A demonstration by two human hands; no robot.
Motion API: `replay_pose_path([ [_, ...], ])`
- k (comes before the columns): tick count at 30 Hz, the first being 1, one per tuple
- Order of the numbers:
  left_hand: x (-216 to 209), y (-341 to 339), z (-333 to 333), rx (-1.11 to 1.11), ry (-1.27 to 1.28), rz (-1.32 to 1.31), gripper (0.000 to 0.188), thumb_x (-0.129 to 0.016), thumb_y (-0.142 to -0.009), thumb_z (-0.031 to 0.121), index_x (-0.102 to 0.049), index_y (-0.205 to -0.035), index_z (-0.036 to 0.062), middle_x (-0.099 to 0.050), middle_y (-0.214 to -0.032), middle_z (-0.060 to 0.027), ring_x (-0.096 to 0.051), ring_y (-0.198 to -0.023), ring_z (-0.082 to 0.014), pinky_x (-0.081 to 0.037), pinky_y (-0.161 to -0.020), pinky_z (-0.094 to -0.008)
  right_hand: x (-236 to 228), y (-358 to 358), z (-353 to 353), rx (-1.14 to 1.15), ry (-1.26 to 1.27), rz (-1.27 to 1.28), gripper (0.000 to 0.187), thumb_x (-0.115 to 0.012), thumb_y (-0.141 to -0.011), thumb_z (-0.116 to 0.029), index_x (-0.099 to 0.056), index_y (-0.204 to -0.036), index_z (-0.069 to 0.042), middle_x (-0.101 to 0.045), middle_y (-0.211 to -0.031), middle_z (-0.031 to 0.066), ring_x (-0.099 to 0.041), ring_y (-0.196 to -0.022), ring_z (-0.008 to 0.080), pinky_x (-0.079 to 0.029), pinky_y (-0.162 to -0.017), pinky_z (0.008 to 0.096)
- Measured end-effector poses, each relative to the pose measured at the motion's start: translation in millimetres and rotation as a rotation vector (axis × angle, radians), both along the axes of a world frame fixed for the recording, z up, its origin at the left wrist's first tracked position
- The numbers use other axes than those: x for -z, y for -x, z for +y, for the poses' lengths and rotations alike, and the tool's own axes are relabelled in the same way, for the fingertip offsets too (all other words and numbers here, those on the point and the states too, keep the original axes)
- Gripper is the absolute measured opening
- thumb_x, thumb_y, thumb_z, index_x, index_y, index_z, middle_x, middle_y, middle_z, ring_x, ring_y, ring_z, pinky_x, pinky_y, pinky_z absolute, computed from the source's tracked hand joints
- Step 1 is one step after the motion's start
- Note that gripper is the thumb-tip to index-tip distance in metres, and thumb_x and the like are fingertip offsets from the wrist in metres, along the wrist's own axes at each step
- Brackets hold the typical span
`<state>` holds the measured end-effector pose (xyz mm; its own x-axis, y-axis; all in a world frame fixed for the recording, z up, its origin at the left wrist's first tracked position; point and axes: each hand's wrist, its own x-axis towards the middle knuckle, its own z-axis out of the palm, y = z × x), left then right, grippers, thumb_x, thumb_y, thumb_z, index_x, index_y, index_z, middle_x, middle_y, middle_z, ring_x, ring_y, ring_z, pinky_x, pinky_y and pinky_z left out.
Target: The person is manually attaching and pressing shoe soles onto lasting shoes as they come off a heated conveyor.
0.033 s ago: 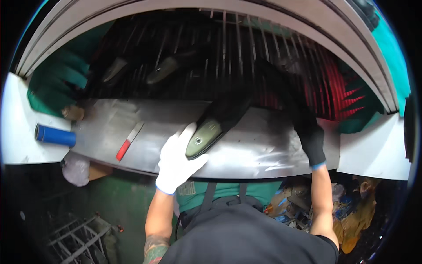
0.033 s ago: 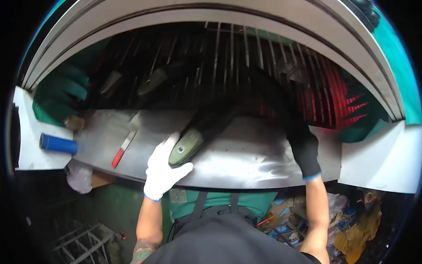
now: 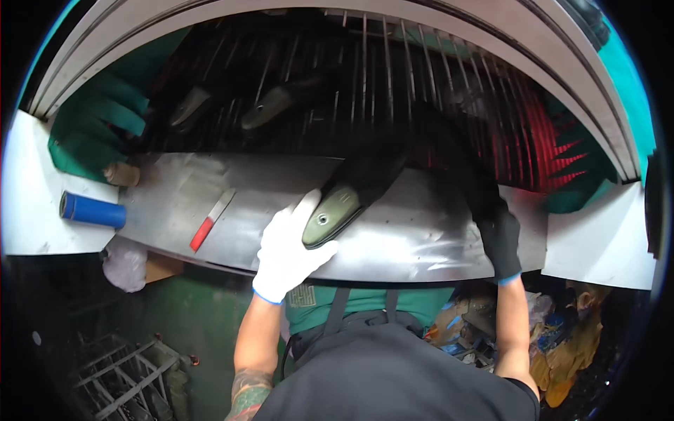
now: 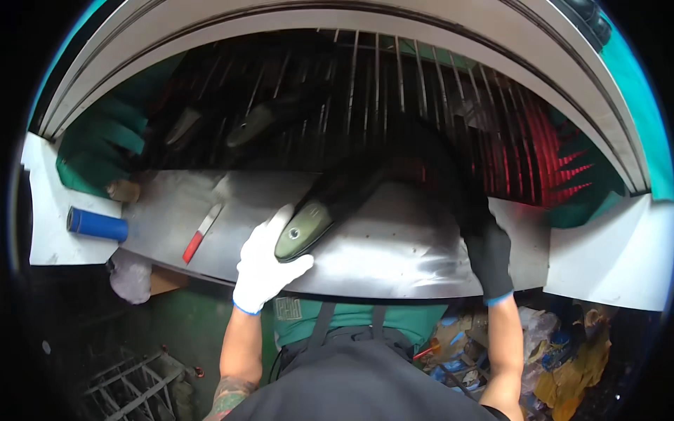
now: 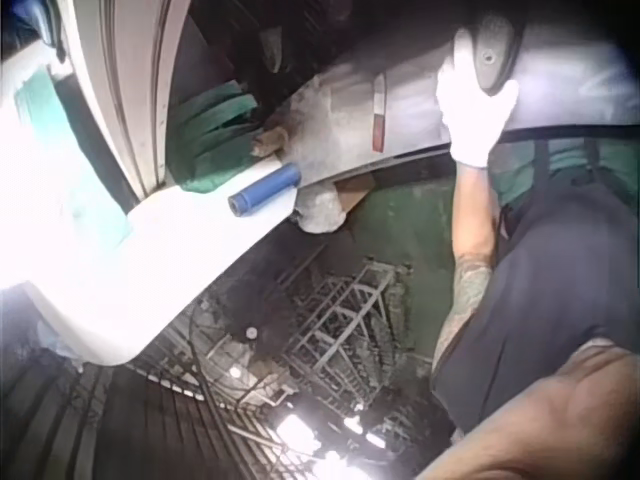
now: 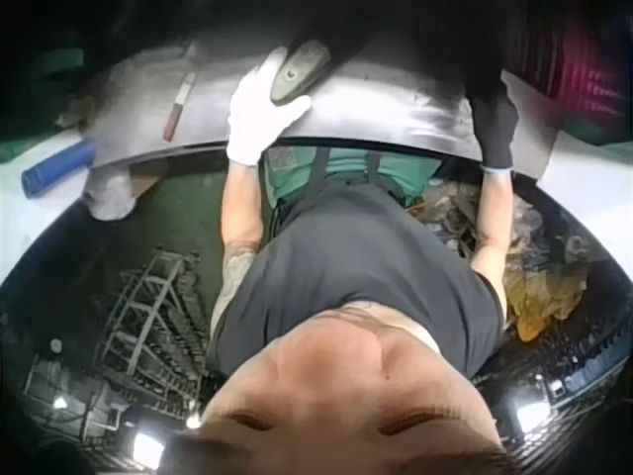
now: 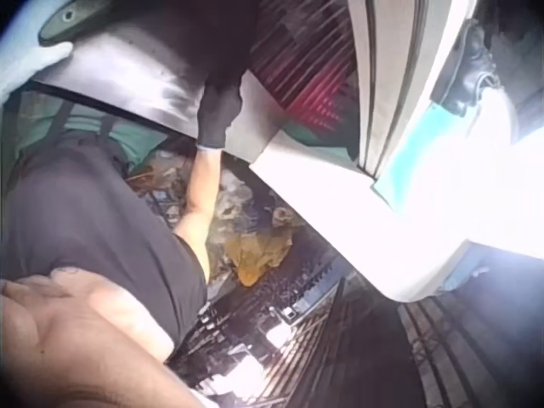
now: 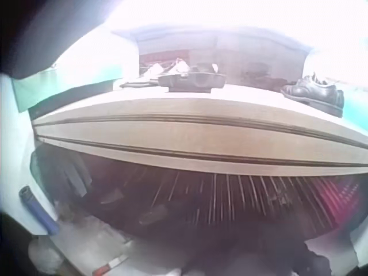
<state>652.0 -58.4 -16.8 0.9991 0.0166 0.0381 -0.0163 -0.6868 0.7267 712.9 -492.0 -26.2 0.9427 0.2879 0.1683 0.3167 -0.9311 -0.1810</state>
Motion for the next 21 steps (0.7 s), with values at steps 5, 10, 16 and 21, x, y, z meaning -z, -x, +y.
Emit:
replay_pose_path([
  [5, 8, -5, -3, -0.091, 0.296, 0.053, 0.088, -0.09, -0.076, 0.036, -0.055, -0.149, 0.002, -0.071, -0.126, -0.0206, -0.071, -0.109, -0.0331, -0.055, -0.097, -0.0412, -37, 72, 61, 0.033, -0.072, -0.151, 0.033, -0.071, -0.084, -0.001, -0.072, -0.117, -0.007, -0.073, -0.102, 0.0174, -0.07, -0.09, 0.0371, -0.057, -0.08, 0.0451],
  [10, 37, 13, 5, -0.306, 1.536, 0.224, 0.062, -0.064, -0.086, 0.009, -0.048, -0.143, -0.012, -0.07, -0.123, -0.0215, -0.072, -0.111, -0.0337, -0.061, -0.097, -0.0442, -28, 105, 109, -0.162, -0.226, 0.055, 0.031, -0.071, -0.087, -0.01, -0.069, -0.118, -0.011, -0.069, -0.08, 0.0076, -0.069, -0.07, 0.0289, -0.053, -0.06, 0.0441],
  [16, 37, 83, -15, 0.108, 1.897, 0.29, 0.094, -0.086, -0.084, 0.03, -0.036, -0.16, 0.0073, -0.049, -0.154, -0.0239, -0.049, -0.141, -0.0483, -0.043, -0.105, -0.0795, 5, 83, 130, -0.359, -0.227, 0.31, 0.027, -0.067, -0.096, -0.033, -0.07, -0.117, -0.016, -0.066, -0.063, 0.0105, -0.069, -0.058, 0.0319, -0.052, -0.051, 0.0474],
  [21, 45, 110, 1, 0.122, 1.999, 0.462, 0.072, -0.048, -0.106, 0.052, -0.028, -0.165, 0.0144, -0.043, -0.161, -0.0182, -0.041, -0.146, -0.0491, -0.029, -0.111, -0.083, 30, -38, 146, -0.242, -0.335, 0.158, 0.032, -0.063, -0.099, -0.032, -0.07, -0.122, -0.011, -0.074, -0.102, 0.0198, -0.072, -0.094, 0.0375, -0.057, -0.081, 0.048],
])
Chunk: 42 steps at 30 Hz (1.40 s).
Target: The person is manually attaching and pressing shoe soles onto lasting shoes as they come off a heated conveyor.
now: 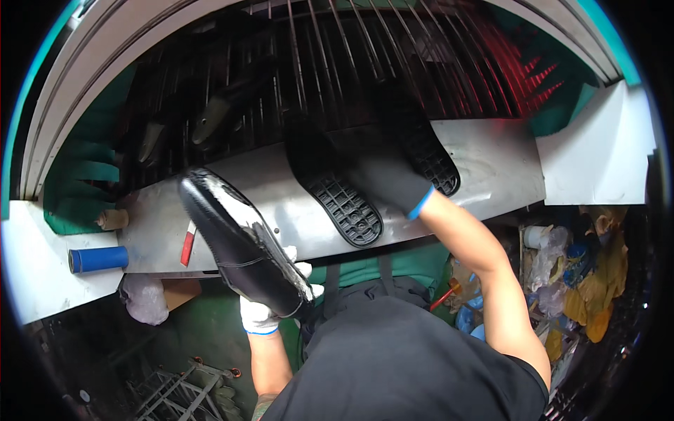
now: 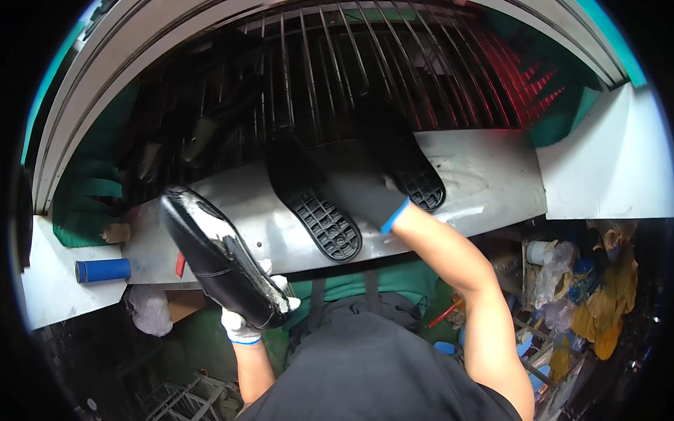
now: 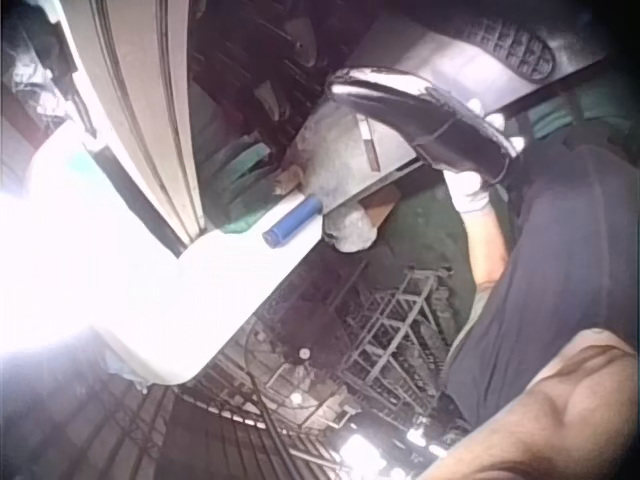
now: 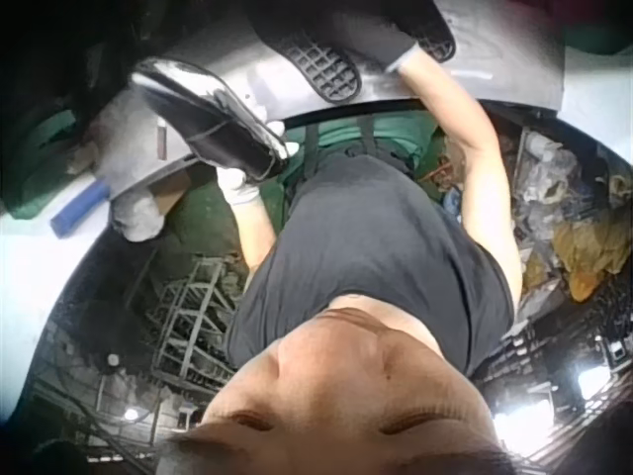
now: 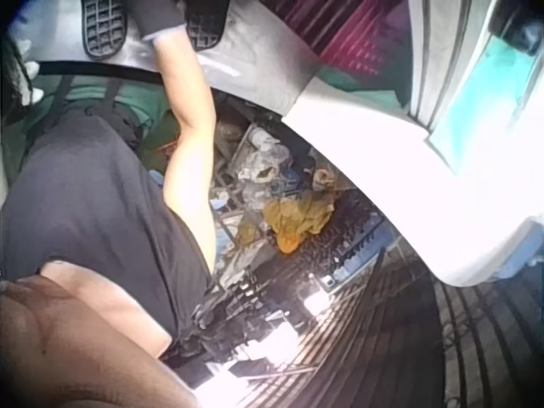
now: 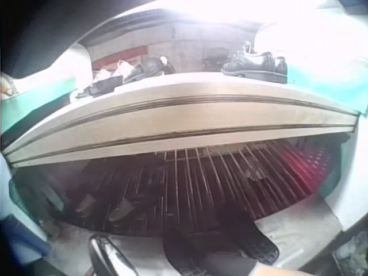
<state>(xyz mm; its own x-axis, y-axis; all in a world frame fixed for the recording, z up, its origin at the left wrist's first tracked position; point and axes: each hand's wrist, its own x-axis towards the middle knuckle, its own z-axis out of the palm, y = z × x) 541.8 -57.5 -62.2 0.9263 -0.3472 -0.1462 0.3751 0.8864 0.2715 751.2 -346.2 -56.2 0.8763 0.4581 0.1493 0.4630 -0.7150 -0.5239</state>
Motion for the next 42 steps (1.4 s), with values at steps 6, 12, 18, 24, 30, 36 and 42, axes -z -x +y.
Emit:
replay_pose_path([
  [6, 12, 18, 6, -0.086, 0.135, 0.175, 0.06, -0.038, -0.11, 0.054, -0.044, -0.154, 0.0132, -0.054, -0.15, -0.0171, -0.053, -0.133, -0.0447, -0.032, -0.114, -0.0763, 2, -77, 58, -0.01, -0.251, 0.116, 0.036, -0.06, -0.102, -0.025, -0.066, -0.13, -0.004, -0.07, -0.123, 0.0224, -0.069, -0.112, 0.0371, -0.052, -0.098, 0.047],
  [12, -6, 32, 5, -0.14, -0.151, 0.111, 0.065, -0.061, -0.105, 0.037, -0.038, -0.157, 0.0065, -0.054, -0.151, -0.0198, -0.052, -0.139, -0.0397, -0.038, -0.119, -0.0638, -14, -28, 39, -0.159, -0.197, -0.276, 0.039, -0.059, -0.105, -0.028, -0.065, -0.13, 0.001, -0.072, -0.12, 0.0192, -0.068, -0.115, 0.0296, -0.054, -0.096, 0.0396],
  [18, -56, 8, -31, -0.601, -1.275, -0.269, 0.112, -0.094, -0.07, 0.01, -0.03, -0.161, 0.001, -0.053, -0.147, -0.0182, -0.055, -0.134, -0.0342, -0.046, -0.112, -0.0503, -105, 1, 46, -0.135, -1.028, 0.807, 0.06, -0.068, -0.104, -0.026, -0.044, -0.153, 0.001, -0.058, -0.14, 0.0114, -0.057, -0.128, 0.0188, -0.046, -0.112, 0.0364],
  [24, -58, 12, -42, -0.367, -1.977, -0.301, 0.121, -0.093, -0.062, 0.012, -0.024, -0.16, -0.0055, -0.053, -0.144, -0.0208, -0.058, -0.127, -0.0334, -0.048, -0.109, -0.0434, -97, 14, 36, -0.42, -1.113, 0.59, 0.107, -0.094, -0.078, -0.011, -0.029, -0.163, -0.004, -0.042, -0.161, 0.0123, -0.041, -0.149, 0.0234, -0.034, -0.125, 0.0382],
  [30, -74, -8, -55, -0.31, -2.01, -0.304, 0.106, -0.09, -0.062, 0.014, -0.035, -0.151, -0.0024, -0.059, -0.132, -0.0206, -0.064, -0.114, -0.0346, -0.053, -0.098, -0.0432, -97, 17, 37, -0.615, -1.131, 0.554, 0.105, -0.099, -0.066, -0.008, -0.044, -0.155, -0.006, -0.043, -0.162, 0.0193, -0.045, -0.148, 0.0291, -0.035, -0.125, 0.0451],
  [36, -80, -10, -57, -0.295, -2.011, -0.244, 0.102, -0.09, -0.063, 0.014, -0.037, -0.149, -0.0002, -0.061, -0.128, -0.0196, -0.064, -0.111, -0.0348, -0.053, -0.097, -0.0436, -104, 21, 35, -0.565, -1.142, 0.618, 0.1, -0.099, -0.064, -0.004, -0.05, -0.151, -0.007, -0.046, -0.16, 0.0215, -0.045, -0.148, 0.0314, -0.037, -0.124, 0.0459],
  [42, -77, -8, -55, -0.274, -2.014, -0.233, 0.114, -0.091, -0.063, 0.014, -0.029, -0.157, -0.0027, -0.059, -0.136, -0.0228, -0.064, -0.119, -0.0364, -0.052, -0.102, -0.0435, -105, 18, 35, -0.635, -1.104, 0.564, 0.096, -0.096, -0.071, -0.006, -0.048, -0.154, -0.007, -0.044, -0.163, 0.0144, -0.043, -0.15, 0.0266, -0.036, -0.125, 0.0418],
])
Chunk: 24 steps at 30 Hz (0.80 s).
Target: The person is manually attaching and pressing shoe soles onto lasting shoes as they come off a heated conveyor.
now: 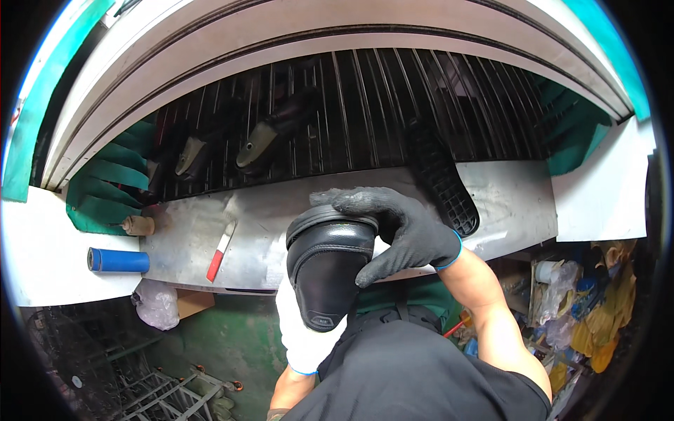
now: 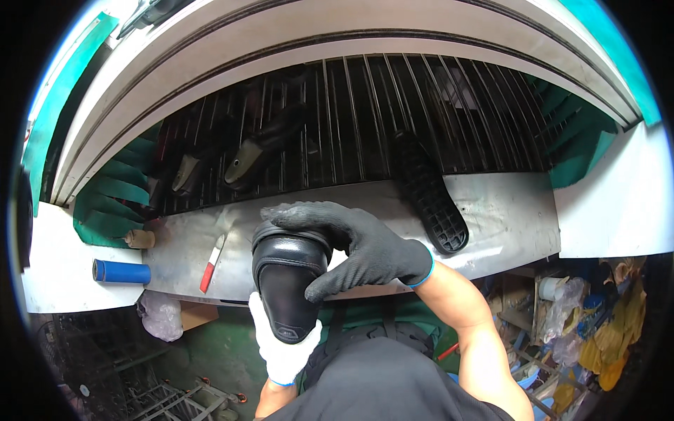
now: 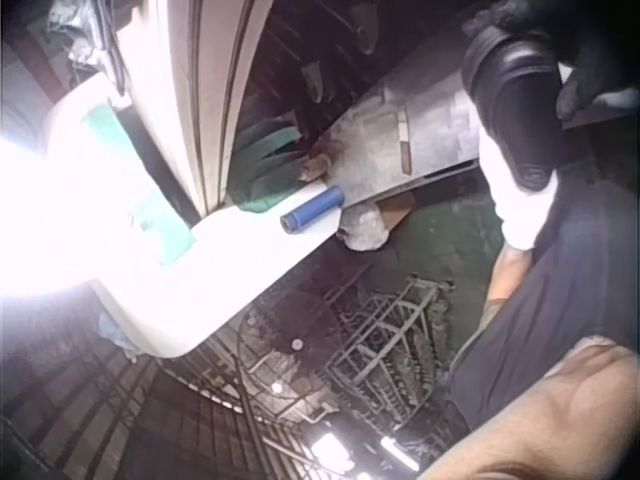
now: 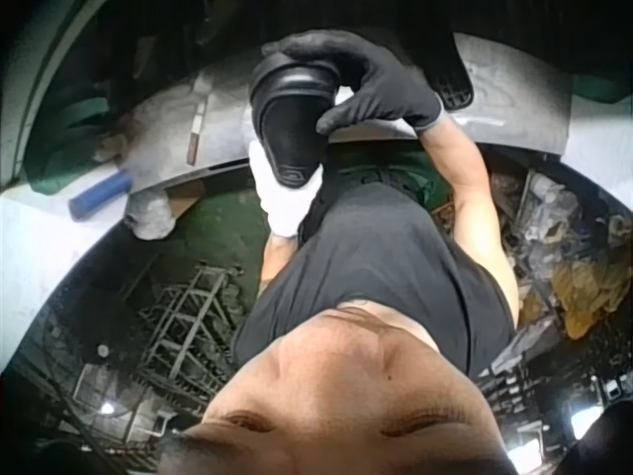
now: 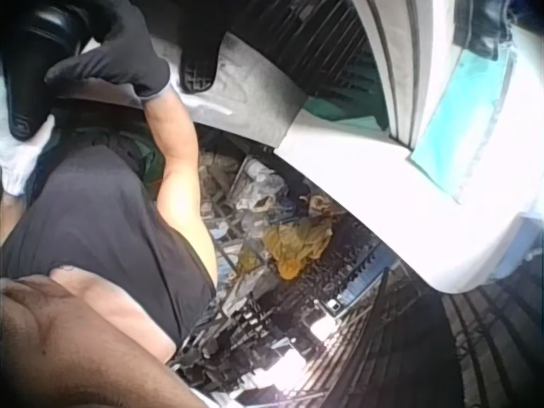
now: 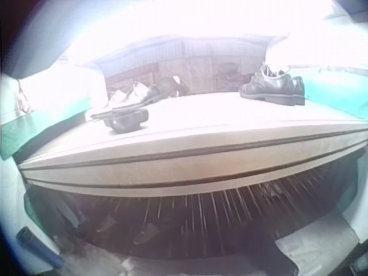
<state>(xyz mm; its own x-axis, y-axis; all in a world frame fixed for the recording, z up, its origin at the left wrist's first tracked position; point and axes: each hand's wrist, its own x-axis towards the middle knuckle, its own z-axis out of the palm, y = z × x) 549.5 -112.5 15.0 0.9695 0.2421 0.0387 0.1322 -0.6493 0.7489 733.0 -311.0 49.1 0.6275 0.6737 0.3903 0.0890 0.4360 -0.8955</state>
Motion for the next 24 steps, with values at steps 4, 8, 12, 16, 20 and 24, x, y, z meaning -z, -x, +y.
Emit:
replay_pose_path([
  [4, 2.0, 1.3, 0.5, 0.019, -0.03, -0.033, 0.119, -0.093, -0.062, 0.015, -0.026, -0.159, -0.0053, -0.058, -0.14, -0.0244, -0.063, -0.123, -0.0366, -0.051, -0.105, -0.0427, -0.2, 0.2, -1.2, -0.009, 0.002, 0.029, 0.094, -0.095, -0.072, -0.006, -0.049, -0.153, -0.006, -0.045, -0.163, 0.0145, -0.043, -0.15, 0.0263, -0.036, -0.125, 0.0416],
  [8, 4.9, 3.2, 1.0, 0.009, -0.035, -0.032, 0.12, -0.093, -0.062, 0.016, -0.026, -0.159, -0.0063, -0.058, -0.141, -0.0252, -0.063, -0.124, -0.0366, -0.051, -0.105, -0.0426, -1.6, 0.7, 0.1, -0.014, -0.012, 0.033, 0.093, -0.095, -0.072, -0.008, -0.05, -0.153, -0.006, -0.045, -0.162, 0.0147, -0.043, -0.15, 0.0262, -0.036, -0.125, 0.0416],
  [12, 4.9, 4.8, 2.9, 0.016, -0.04, -0.022, 0.121, -0.094, -0.062, 0.017, -0.026, -0.159, -0.0072, -0.057, -0.141, -0.0255, -0.063, -0.124, -0.0366, -0.051, -0.105, -0.0428, -0.7, 0.8, 0.2, -0.006, -0.012, 0.012, 0.093, -0.095, -0.072, -0.009, -0.05, -0.153, -0.006, -0.046, -0.161, 0.0148, -0.044, -0.149, 0.026, -0.037, -0.124, 0.0417],
  [16, 2.8, 3.5, 2.2, 0.024, -0.042, -0.043, 0.121, -0.094, -0.061, 0.017, -0.027, -0.158, -0.0079, -0.057, -0.142, -0.0253, -0.063, -0.123, -0.036, -0.051, -0.105, -0.0422, -1.7, -0.8, 1.0, -0.011, 0.016, 0.001, 0.093, -0.096, -0.072, -0.009, -0.05, -0.153, -0.006, -0.046, -0.161, 0.0147, -0.045, -0.148, 0.0258, -0.037, -0.124, 0.0415],
  [20, 3.4, 4.1, 1.9, 0.023, -0.047, -0.055, 0.121, -0.094, -0.061, 0.017, -0.027, -0.158, -0.0083, -0.056, -0.143, -0.0256, -0.062, -0.125, -0.0353, -0.05, -0.106, -0.0414, -0.9, 0.9, 2.1, -0.011, 0.018, 0.039, 0.092, -0.096, -0.072, -0.012, -0.051, -0.152, -0.007, -0.047, -0.161, 0.0144, -0.046, -0.147, 0.0256, -0.038, -0.123, 0.0412],
  [24, 0.4, 5.1, 1.8, 0.023, -0.003, -0.044, 0.119, -0.094, -0.061, 0.016, -0.03, -0.158, -0.0087, -0.055, -0.144, -0.0245, -0.061, -0.125, -0.0335, -0.049, -0.107, -0.0414, 2.8, -1.5, 2.0, -0.009, 0.074, -0.019, 0.097, -0.097, -0.073, -0.021, -0.047, -0.155, -0.006, -0.047, -0.16, 0.0143, -0.048, -0.146, 0.0257, -0.039, -0.123, 0.0416],
])
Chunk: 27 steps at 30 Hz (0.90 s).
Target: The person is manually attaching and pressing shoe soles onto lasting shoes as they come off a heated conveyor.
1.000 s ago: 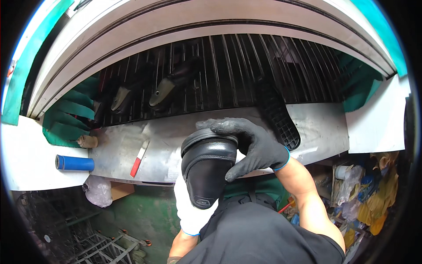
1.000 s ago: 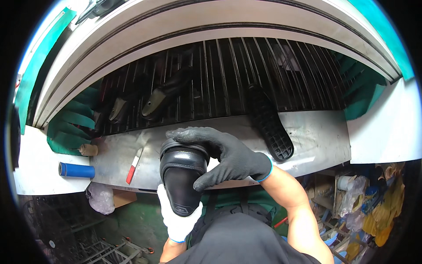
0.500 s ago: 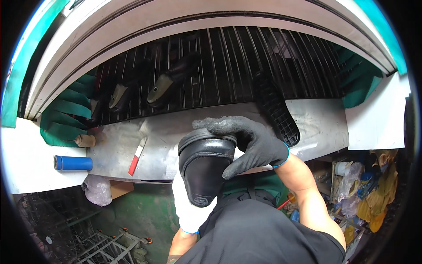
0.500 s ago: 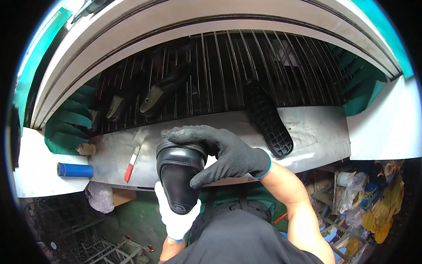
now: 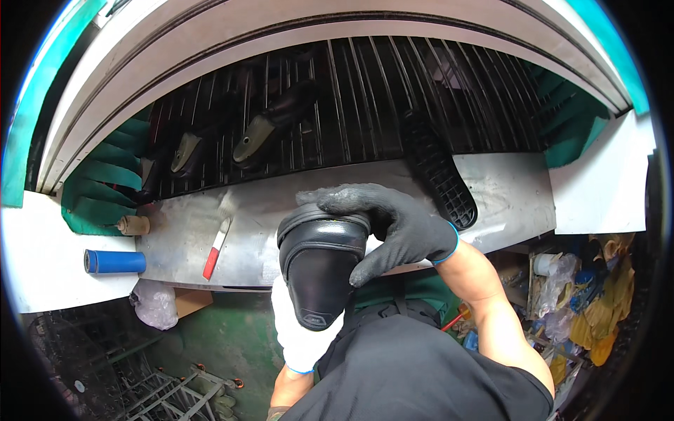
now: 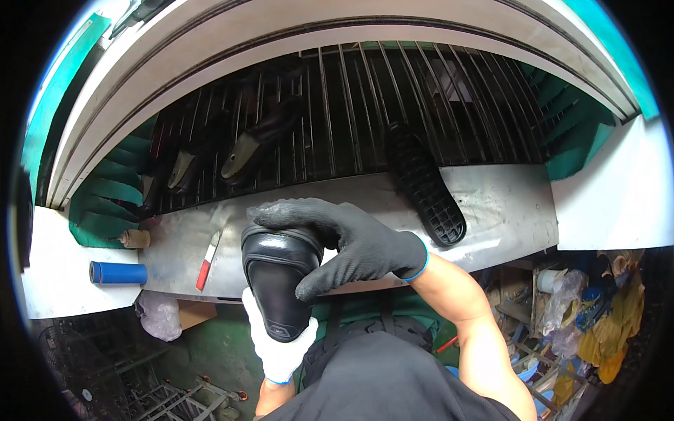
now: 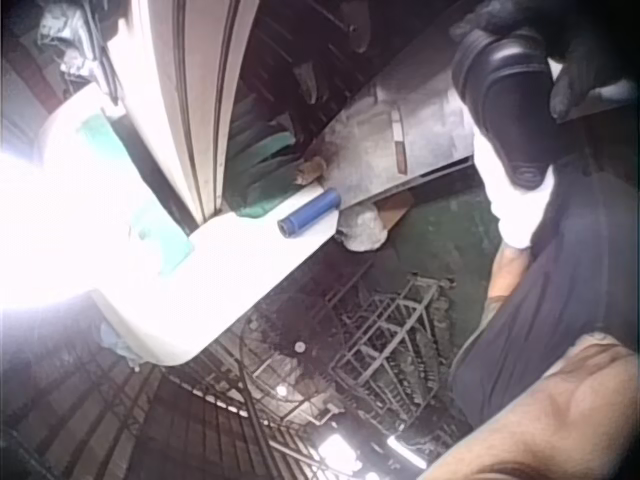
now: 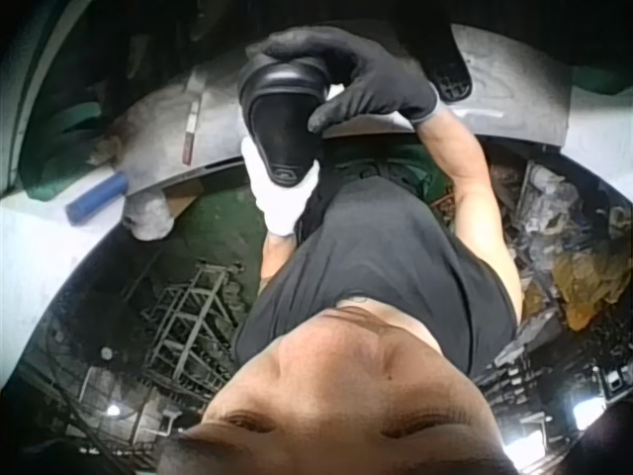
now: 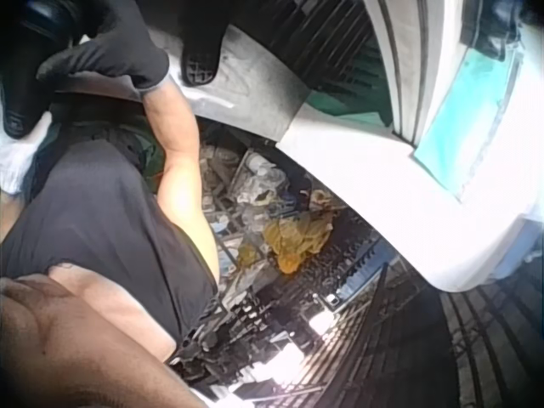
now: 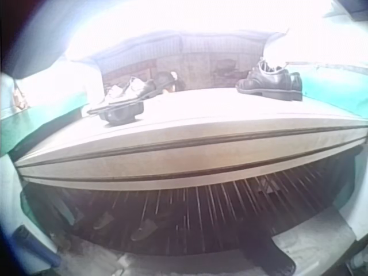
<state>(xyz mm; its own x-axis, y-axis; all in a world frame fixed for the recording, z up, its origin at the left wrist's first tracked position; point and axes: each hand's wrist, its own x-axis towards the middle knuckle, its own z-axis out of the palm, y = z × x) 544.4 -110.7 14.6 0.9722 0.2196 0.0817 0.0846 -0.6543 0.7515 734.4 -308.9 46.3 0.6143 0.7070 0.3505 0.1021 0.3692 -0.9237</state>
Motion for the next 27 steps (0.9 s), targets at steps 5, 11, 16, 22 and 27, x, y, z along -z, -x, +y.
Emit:
replay_pose_path([
  [5, -5, 3, 11, 0.103, 0.172, -0.118, 0.109, -0.095, -0.064, 0.017, -0.039, -0.154, -0.0076, -0.054, -0.149, -0.0221, -0.058, -0.131, -0.0331, -0.048, -0.109, -0.0452, -20, -17, 3, -0.109, 0.22, -0.1, 0.117, -0.096, -0.075, -0.033, -0.027, -0.165, -0.007, -0.043, -0.164, 0.0157, -0.048, -0.146, 0.0281, -0.039, -0.122, 0.0415],
  [11, -20, 8, 16, -0.074, 1.094, 0.198, 0.104, -0.093, -0.064, 0.006, -0.042, -0.155, -0.0034, -0.055, -0.15, -0.0176, -0.058, -0.134, -0.0305, -0.05, -0.11, -0.0454, -13, 11, 26, 0.025, 0.392, -0.155, 0.132, -0.095, -0.074, -0.033, -0.006, -0.167, -0.004, -0.024, -0.172, 0.0203, -0.043, -0.149, 0.0314, -0.042, -0.12, 0.0397],
  [16, -20, 12, 18, -0.183, 1.414, 0.268, 0.092, -0.083, -0.068, -0.003, -0.047, -0.152, -0.0002, -0.061, -0.143, -0.0158, -0.062, -0.129, -0.0307, -0.054, -0.107, -0.0417, 3, 37, 26, 0.0, 0.517, -0.004, 0.131, -0.093, -0.074, -0.031, -0.005, -0.168, -0.01, -0.028, -0.17, 0.0183, -0.05, -0.143, 0.0346, -0.05, -0.116, 0.0428],
  [22, -15, 6, 4, -0.185, 1.254, 0.232, 0.09, -0.078, -0.066, -0.005, -0.046, -0.151, -0.0036, -0.062, -0.139, -0.0192, -0.064, -0.126, -0.0334, -0.053, -0.108, -0.0429, -11, 46, 21, -0.003, 0.58, 0.242, 0.114, -0.079, -0.084, -0.003, -0.004, -0.169, -0.01, -0.036, -0.167, 0.0186, -0.05, -0.143, 0.0299, -0.042, -0.12, 0.0432],
  [27, -7, -1, 20, 0.034, 0.864, 0.112, 0.113, -0.091, -0.068, 0.007, -0.029, -0.161, -0.0029, -0.047, -0.157, -0.0188, -0.05, -0.141, -0.0325, -0.042, -0.118, -0.0446, 20, 70, 34, 0.041, 0.037, 0.427, 0.123, -0.082, -0.085, -0.009, 0.01, -0.166, -0.005, -0.026, -0.168, 0.0211, -0.034, -0.152, 0.029, -0.033, -0.124, 0.0415],
])
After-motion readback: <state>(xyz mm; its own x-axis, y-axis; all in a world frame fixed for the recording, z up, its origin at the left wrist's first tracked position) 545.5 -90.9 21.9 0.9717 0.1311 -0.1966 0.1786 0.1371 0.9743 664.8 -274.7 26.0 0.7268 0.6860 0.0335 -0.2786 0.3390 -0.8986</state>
